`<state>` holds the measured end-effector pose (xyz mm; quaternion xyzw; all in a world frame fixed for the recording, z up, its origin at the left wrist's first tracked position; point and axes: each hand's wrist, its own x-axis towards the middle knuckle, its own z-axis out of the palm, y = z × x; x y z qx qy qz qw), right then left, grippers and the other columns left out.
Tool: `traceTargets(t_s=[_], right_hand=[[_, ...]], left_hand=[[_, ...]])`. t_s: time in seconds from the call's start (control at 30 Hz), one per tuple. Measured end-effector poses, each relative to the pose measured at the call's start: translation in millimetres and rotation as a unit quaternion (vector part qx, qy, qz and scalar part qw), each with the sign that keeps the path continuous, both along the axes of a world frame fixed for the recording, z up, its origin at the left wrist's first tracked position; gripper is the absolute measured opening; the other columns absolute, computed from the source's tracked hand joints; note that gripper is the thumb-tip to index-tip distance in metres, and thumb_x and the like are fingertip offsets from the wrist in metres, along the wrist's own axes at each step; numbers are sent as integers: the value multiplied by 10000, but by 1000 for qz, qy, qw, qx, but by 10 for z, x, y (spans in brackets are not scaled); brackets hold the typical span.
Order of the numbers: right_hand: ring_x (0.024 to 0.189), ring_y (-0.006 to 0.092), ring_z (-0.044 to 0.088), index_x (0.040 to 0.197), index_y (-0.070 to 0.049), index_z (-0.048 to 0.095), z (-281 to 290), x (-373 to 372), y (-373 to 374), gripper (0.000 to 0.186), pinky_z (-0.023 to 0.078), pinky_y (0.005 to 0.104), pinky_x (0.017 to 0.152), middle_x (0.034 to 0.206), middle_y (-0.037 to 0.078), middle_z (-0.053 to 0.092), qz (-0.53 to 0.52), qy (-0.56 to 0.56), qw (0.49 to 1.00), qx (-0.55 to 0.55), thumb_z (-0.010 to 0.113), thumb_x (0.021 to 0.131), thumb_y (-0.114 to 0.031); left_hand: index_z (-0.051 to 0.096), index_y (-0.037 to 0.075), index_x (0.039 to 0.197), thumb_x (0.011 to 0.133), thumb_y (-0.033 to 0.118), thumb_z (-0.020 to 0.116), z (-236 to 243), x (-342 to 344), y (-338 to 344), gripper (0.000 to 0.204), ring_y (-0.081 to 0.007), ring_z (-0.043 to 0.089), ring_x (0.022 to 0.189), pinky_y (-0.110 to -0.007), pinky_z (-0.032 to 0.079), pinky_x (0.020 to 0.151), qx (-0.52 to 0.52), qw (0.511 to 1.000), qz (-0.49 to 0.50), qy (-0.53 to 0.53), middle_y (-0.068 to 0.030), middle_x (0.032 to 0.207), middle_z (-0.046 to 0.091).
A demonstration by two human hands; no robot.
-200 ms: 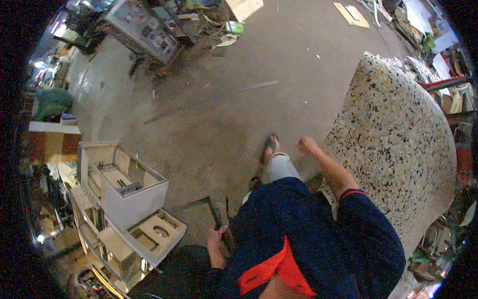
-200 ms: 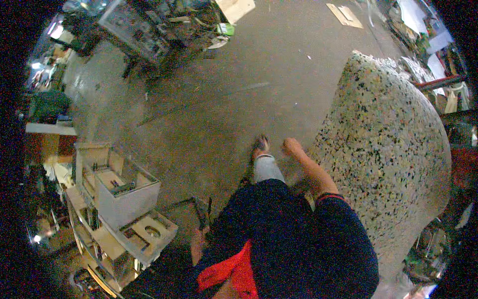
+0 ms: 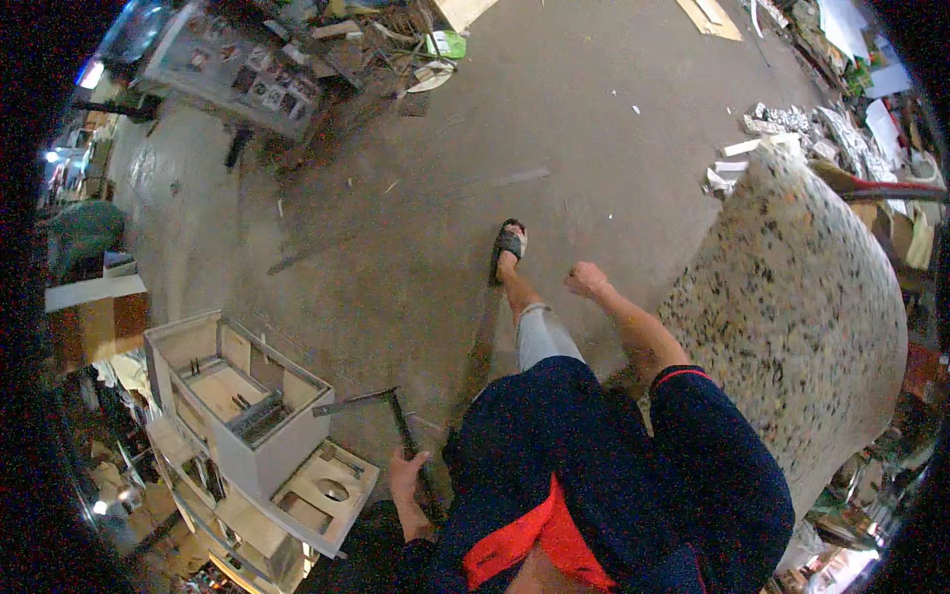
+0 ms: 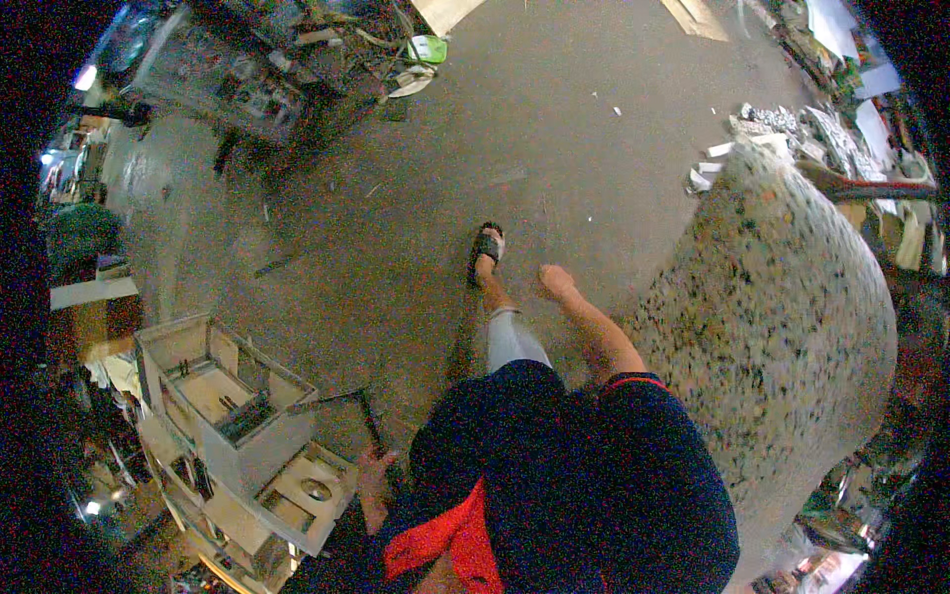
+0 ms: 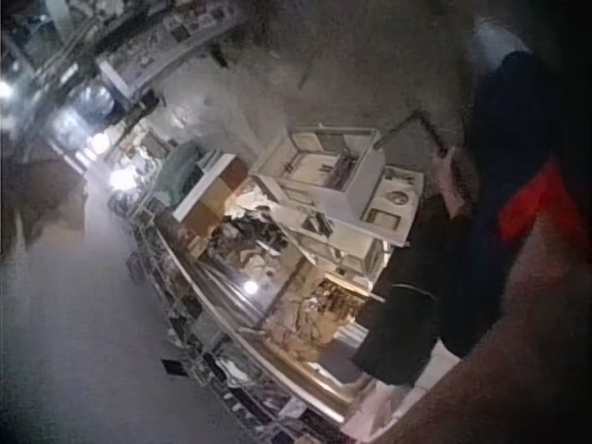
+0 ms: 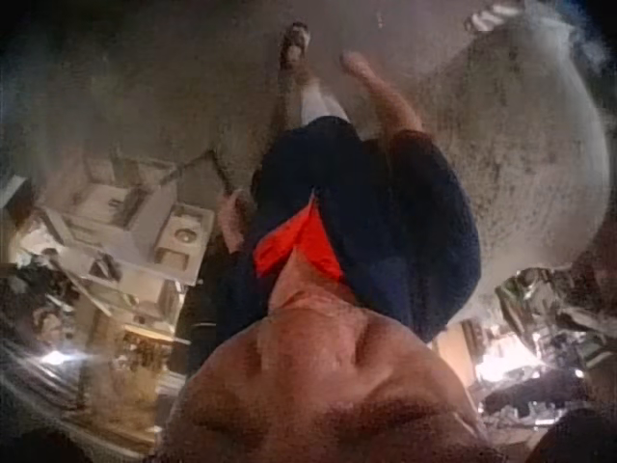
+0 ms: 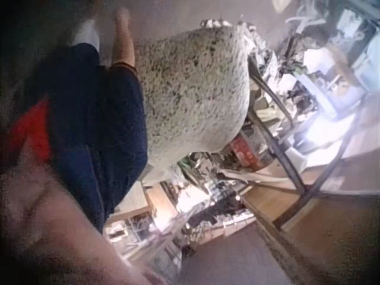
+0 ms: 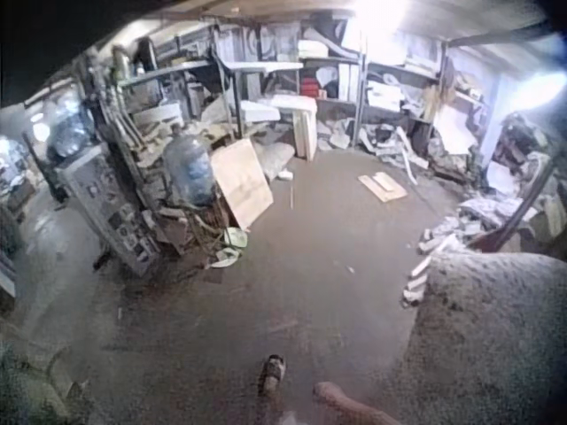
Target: The person uses a metal square and a ruler to measure and mark lines on a piece of wood placed on a workbench. They adjust the tools and use a pen to draw lines on the wood surface.
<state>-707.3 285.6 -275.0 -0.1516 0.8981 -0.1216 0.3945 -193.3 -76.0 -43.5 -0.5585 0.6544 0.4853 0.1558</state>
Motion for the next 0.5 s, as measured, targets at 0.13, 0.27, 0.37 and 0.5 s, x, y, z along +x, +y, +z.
traceTargets(t_s=[0.13,0.27,0.37,0.5], right_hand=[[951,410,697,1015,-104,751,-272,-916,-806,307,566,507,805,1024,173,729,-41,-7,999,-9,628,876,-349],[947,401,702,988,-83,738,-522,-1751,-1494,300,566,509,808,996,212,723,-82,6,996,-18,628,882,-342],[934,403,700,995,-62,715,-1009,-2244,-1890,309,571,511,795,971,229,712,-9,-39,999,33,649,878,-341],[1018,401,661,1058,-75,687,-1908,-2722,-2254,293,577,494,810,1057,201,678,65,40,997,8,654,881,-305]], left_hand=[[585,-89,1222,657,384,922,12,-1163,-422,811,-301,651,1007,-407,513,889,-109,970,-143,-164,-184,1142,681],[605,-36,1192,652,369,926,-258,-2191,-750,748,-294,638,994,-385,505,902,-15,962,-123,-245,-131,1081,685],[631,-21,1131,675,336,914,-432,-2709,-978,645,-270,629,973,-377,501,881,127,984,-26,-124,-119,1053,683],[662,-13,1067,710,263,887,-990,-3187,-1405,505,-241,629,937,-393,497,834,102,956,-204,-184,-139,1040,680]])
